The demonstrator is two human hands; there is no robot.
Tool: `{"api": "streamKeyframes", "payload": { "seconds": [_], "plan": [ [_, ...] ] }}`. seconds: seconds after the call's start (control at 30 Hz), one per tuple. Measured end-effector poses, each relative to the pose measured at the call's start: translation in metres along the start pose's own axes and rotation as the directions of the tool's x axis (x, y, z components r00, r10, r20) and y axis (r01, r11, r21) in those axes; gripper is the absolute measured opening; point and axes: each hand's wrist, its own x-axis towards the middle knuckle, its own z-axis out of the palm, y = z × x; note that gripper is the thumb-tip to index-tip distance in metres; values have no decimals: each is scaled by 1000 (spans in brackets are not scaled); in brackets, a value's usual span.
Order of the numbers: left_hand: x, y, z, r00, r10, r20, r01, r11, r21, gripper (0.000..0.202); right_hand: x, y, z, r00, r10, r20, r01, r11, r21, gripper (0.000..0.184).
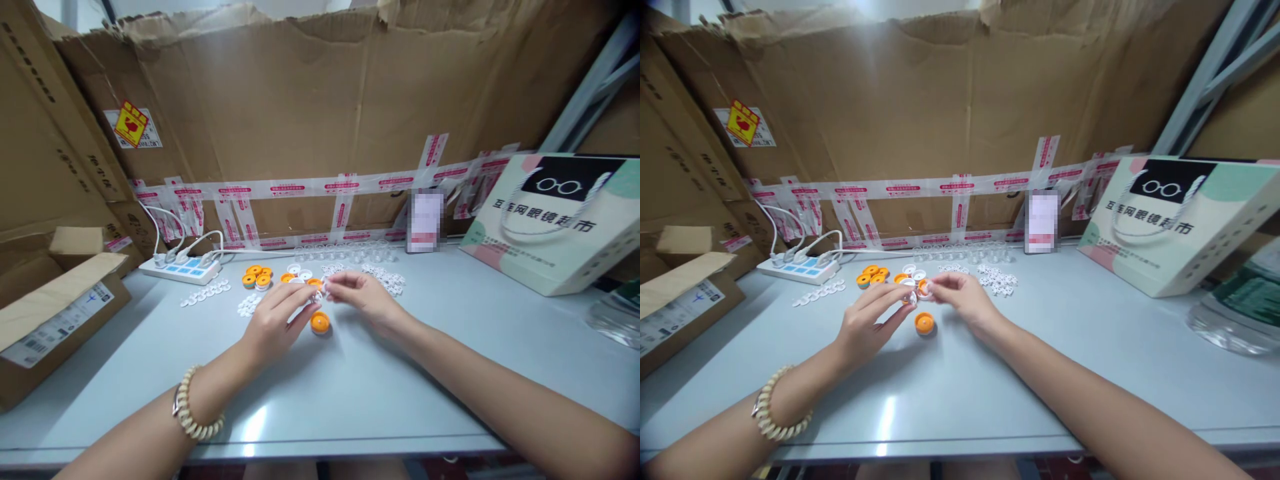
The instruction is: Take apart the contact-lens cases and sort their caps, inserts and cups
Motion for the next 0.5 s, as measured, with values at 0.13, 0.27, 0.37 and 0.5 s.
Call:
{"api": "streamKeyframes", "payload": {
  "seconds": [0.13,0.27,0.37,0.5],
  "plan": [
    [1,-1,-1,1000,-16,-17,16,1000,-25,20,27,5,-35,897,-369,-242,253,880,-402,23],
    [-1,-1,1,999,-31,13,32,997,-66,20,50,21,-47,907,-372,-197,194,783,-591,19],
    [-1,-1,1,999,-39,30,41,996,-80,21,59,29,-43,916,-363,-169,187,760,-622,13],
    [-2,-1,1,999,-37,40,40,996,-78,22,58,26,-38,910,-365,-197,170,762,-624,20]
  ]
}}
